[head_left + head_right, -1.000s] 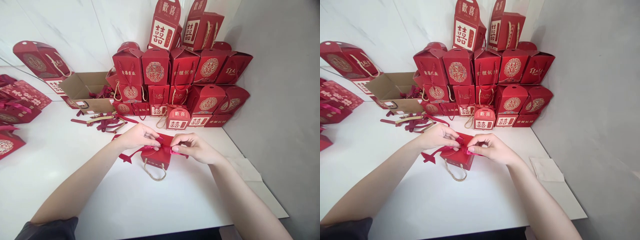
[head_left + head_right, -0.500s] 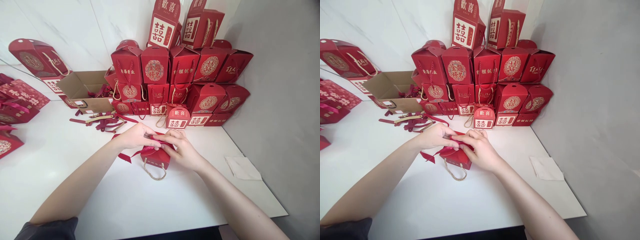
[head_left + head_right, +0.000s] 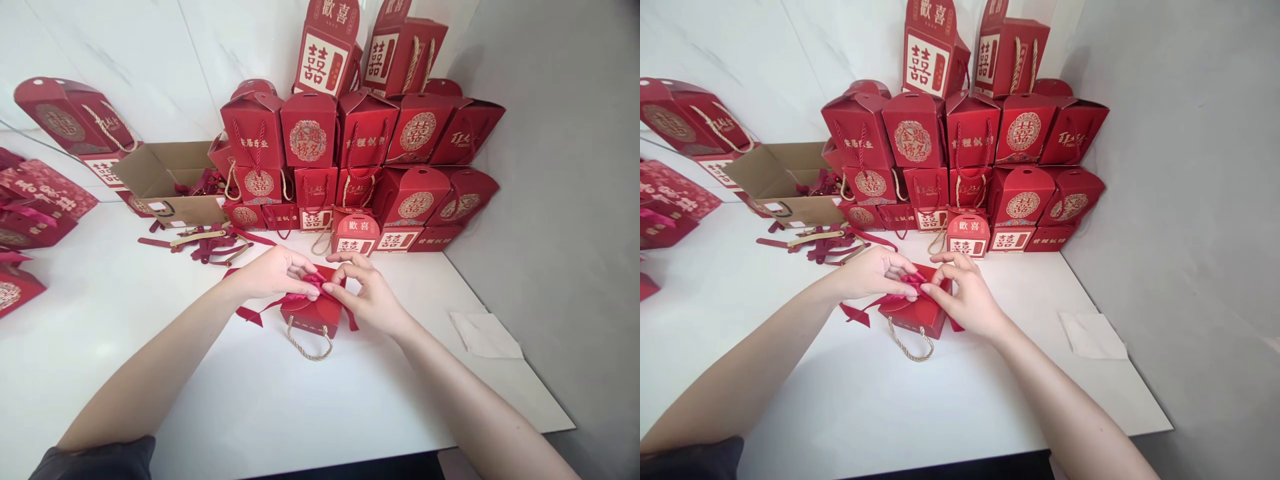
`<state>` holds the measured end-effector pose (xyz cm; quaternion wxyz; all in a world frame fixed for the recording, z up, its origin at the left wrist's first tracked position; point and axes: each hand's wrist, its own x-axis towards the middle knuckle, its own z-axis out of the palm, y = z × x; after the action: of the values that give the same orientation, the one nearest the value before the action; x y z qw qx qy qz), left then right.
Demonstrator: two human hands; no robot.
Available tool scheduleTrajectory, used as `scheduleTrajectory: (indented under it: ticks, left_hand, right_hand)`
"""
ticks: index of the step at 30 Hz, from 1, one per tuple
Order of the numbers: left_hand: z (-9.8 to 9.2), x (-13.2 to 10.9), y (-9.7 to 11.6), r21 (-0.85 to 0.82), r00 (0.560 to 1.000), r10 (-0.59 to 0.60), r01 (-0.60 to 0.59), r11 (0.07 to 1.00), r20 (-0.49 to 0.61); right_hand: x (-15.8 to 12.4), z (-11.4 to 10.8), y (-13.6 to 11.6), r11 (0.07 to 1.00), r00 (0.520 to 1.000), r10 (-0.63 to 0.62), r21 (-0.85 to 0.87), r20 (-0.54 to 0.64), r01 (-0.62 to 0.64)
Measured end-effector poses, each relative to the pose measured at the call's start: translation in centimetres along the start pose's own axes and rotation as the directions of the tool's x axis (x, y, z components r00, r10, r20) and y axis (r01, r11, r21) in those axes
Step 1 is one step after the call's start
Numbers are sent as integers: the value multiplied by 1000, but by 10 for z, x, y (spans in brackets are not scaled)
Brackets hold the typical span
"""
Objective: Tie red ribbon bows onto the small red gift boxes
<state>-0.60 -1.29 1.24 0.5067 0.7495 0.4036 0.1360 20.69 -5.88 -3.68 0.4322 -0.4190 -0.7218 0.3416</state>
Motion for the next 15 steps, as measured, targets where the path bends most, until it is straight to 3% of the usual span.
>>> scheduleTrajectory:
  ticks: [3, 6, 8, 11, 15]
  left_hand:
    - [-1, 0, -1, -23, 999, -46, 46, 999, 4]
    - [-1, 1, -4, -59, 996, -88, 87, 994, -12]
    - [-1, 2, -4, -71, 995, -95, 95, 993, 4]
    - [-1, 1, -3, -66, 996, -89, 91, 994, 21]
    - [-1, 1, -3, -77, 997, -76, 76, 994, 4]
  right_hand:
    - [0, -26, 1, 988, 991, 48, 138, 123, -65]
    - [2, -48, 3, 913, 952, 182, 319, 244, -256]
    - [3, -51, 1, 838, 910, 273, 386, 313, -385]
    - [4, -42, -3, 790, 845, 408, 329, 345, -516]
    - [3, -29, -6, 810, 796, 494, 147, 350, -567]
